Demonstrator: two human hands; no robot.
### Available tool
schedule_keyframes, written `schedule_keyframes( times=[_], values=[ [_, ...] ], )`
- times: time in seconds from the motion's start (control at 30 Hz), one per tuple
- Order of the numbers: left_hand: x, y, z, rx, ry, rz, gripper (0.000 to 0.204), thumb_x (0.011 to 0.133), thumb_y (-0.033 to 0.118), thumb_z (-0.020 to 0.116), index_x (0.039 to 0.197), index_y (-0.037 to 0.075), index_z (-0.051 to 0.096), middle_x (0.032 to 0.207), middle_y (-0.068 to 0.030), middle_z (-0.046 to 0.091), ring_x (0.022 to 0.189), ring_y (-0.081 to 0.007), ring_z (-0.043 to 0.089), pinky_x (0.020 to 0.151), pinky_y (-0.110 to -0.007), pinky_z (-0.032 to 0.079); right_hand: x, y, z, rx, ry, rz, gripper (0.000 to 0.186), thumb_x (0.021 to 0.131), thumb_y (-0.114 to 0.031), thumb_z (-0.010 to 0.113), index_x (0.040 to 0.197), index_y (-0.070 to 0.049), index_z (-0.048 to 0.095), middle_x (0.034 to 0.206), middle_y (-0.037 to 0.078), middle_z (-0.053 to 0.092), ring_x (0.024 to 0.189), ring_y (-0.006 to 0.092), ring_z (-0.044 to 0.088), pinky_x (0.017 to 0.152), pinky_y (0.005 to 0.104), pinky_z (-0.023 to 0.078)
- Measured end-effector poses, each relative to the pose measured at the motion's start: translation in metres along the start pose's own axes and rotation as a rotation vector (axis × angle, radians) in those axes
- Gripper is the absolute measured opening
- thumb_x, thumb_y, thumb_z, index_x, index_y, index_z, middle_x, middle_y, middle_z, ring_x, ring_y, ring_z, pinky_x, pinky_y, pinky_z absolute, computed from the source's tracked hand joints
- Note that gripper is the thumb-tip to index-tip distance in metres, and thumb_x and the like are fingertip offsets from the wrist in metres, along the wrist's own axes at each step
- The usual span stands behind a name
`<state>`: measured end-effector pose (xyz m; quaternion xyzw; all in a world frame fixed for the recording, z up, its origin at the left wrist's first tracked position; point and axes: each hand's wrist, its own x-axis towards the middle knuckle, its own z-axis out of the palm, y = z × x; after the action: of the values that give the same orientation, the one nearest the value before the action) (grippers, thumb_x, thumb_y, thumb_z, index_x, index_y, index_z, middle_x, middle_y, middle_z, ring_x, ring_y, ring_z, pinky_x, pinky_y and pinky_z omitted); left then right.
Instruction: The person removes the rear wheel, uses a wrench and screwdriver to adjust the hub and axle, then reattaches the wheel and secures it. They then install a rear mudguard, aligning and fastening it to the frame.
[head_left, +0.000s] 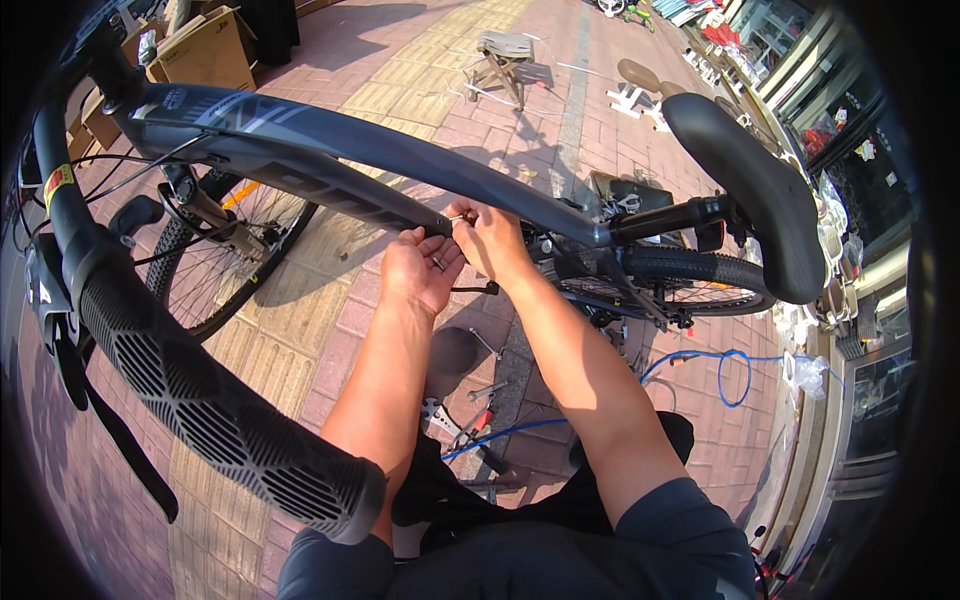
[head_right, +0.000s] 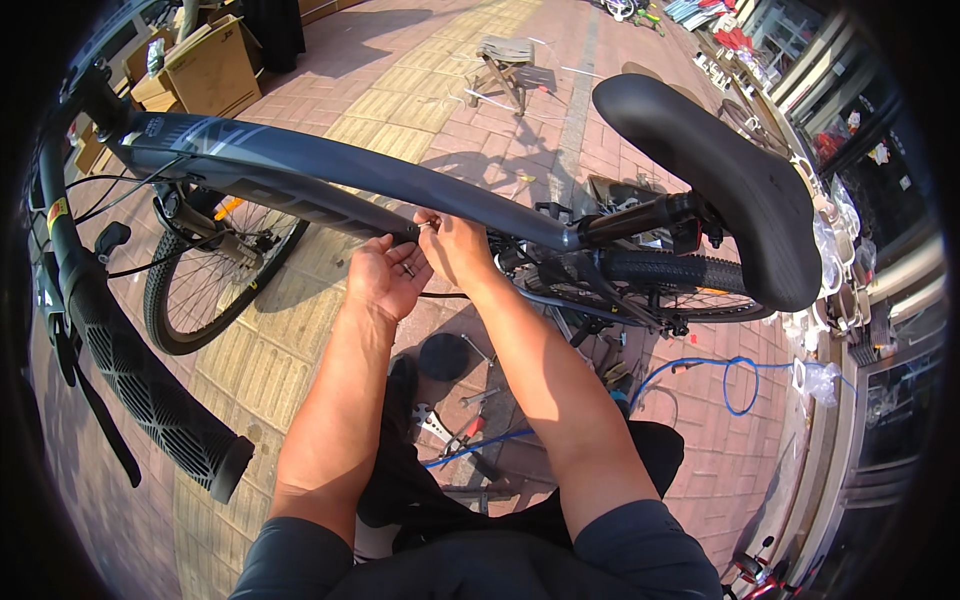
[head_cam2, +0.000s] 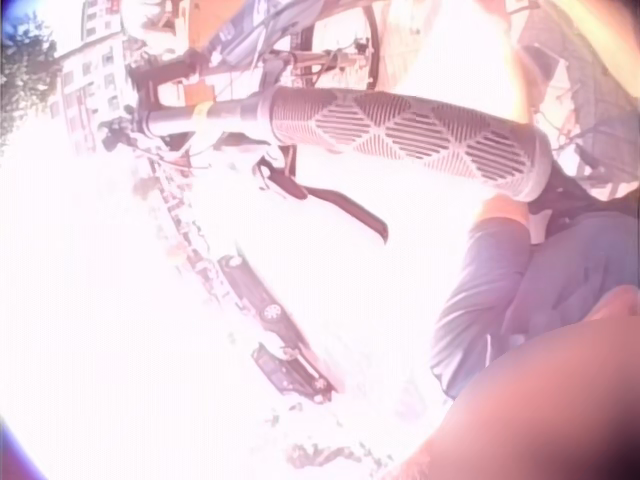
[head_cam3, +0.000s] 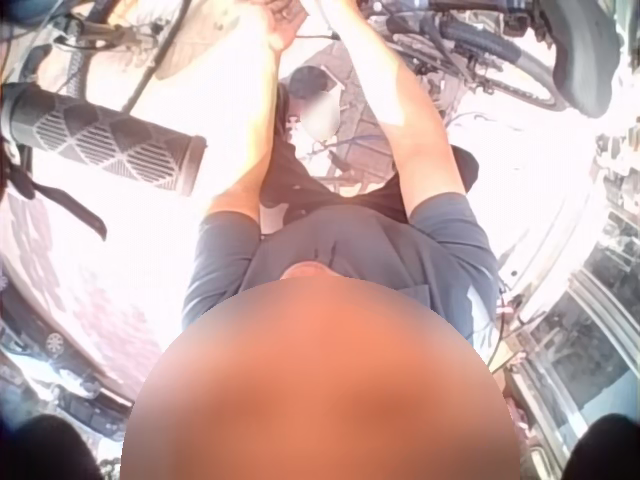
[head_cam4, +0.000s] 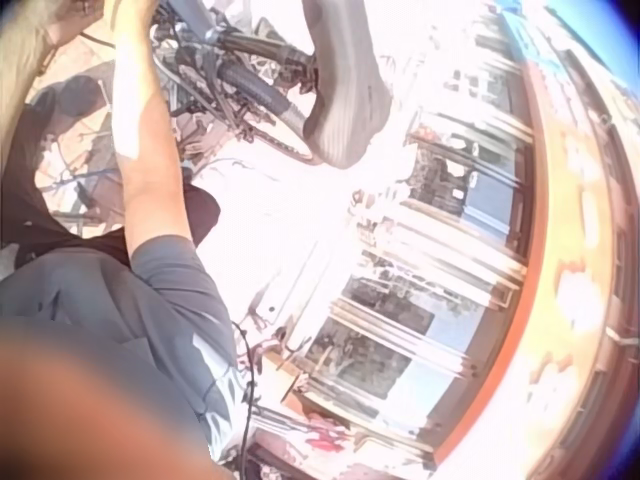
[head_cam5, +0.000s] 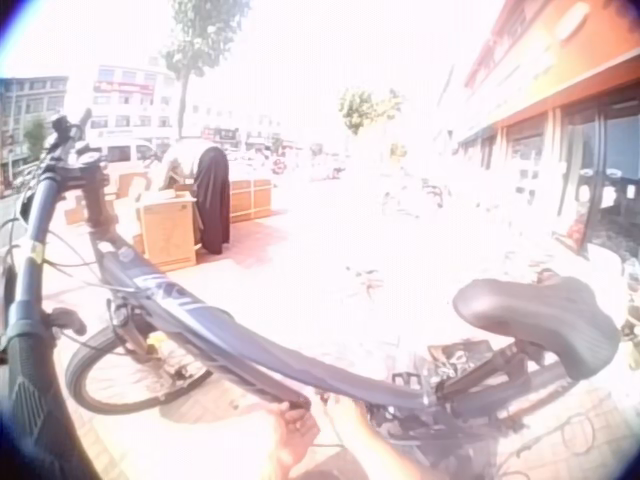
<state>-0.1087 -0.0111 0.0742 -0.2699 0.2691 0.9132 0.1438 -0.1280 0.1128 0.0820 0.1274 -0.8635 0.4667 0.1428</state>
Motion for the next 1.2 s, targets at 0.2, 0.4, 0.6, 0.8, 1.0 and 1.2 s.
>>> schedule_keyframes(
  times=[0.2, 0.4, 0.6, 0.8, 1.0, 1.2],
  values=[
    [0.008, 0.003, -0.009, -0.094, 0.066, 0.169, 0.034, 0.104, 0.024, 0.039, 0.118, -0.002, 0.057, 0.109, -0.0165, 0.064, 0.097, -0.0281, 0.062, 0.091, -0.043, 0.054, -0.004, -0.029, 0.001, -0.005, 0.007, -0.206, 0.038, 0.088, -0.021, 0.069, 0.12, -0.001, 0.062, 0.116, 0.022, 0.067, 0.109, 0.038, 0.064, 0.098, 0.0475, 0.048],
    [-0.019, 0.026, -0.019, -0.131, 0.172, 0.543, 0.043, 0.105, 0.031, 0.039, 0.131, 0.002, 0.058, 0.118, -0.0165, 0.065, 0.105, -0.0333, 0.066, 0.089, -0.046, 0.055, 0.047, -0.115, 0.096, -0.103, 0.146, -0.367, 0.068, 0.095, -0.057, 0.059, 0.134, -0.002, 0.052, 0.131, 0.023, 0.058, 0.121, 0.0412, 0.056, 0.099, 0.0502, 0.047],
    [-0.026, 0.064, -0.035, -0.349, -0.072, 0.312, 0.027, 0.103, 0.026, 0.038, 0.083, 0.015, 0.054, 0.068, 0.001, 0.05, 0.053, -0.0134, 0.044, 0.047, -0.028, 0.037, 0.049, -0.063, 0.1, -0.203, 0.113, -0.279, 0.077, 0.089, -0.069, 0.058, 0.13, -0.004, 0.055, 0.115, 0.018, 0.065, 0.103, 0.0381, 0.065, 0.088, 0.0467, 0.053],
    [-0.031, 0.069, -0.022, -0.24, 0.217, 0.387, 0.03, 0.103, 0.026, 0.039, 0.075, 0.017, 0.044, 0.064, 0.0031, 0.04, 0.053, -0.0122, 0.031, 0.047, -0.026, 0.027, -0.041, 0.103, 0.038, -0.33, 0.131, -0.151, 0.072, 0.079, -0.039, 0.082, 0.13, -0.005, 0.045, 0.12, 0.02, 0.06, 0.107, 0.042, 0.061, 0.092, 0.0482, 0.05],
    [-0.038, 0.058, -0.002, -0.27, 0.189, 0.408, 0.032, 0.104, 0.029, 0.041, 0.075, 0.017, 0.046, 0.064, 0.003, 0.042, 0.053, -0.0122, 0.032, 0.048, -0.027, 0.028, -0.054, 0.14, 0.061, -0.304, 0.28, -0.223, 0.075, 0.072, -0.022, 0.088, 0.13, -0.004, 0.044, 0.122, 0.022, 0.057, 0.114, 0.0429, 0.056, 0.101, 0.049, 0.045],
    [-0.047, 0.071, -0.004, -0.372, 0.181, 0.462, 0.031, 0.105, 0.029, 0.042, 0.076, 0.017, 0.045, 0.063, 0.0036, 0.042, 0.052, -0.0115, 0.031, 0.048, -0.027, 0.028, -0.038, 0.109, 0.051, -0.251, 0.198, -0.229, 0.071, 0.091, -0.062, 0.059, 0.127, -0.002, 0.049, 0.117, 0.023, 0.059, 0.109, 0.0444, 0.058, 0.095, 0.0504, 0.046]
  ],
)
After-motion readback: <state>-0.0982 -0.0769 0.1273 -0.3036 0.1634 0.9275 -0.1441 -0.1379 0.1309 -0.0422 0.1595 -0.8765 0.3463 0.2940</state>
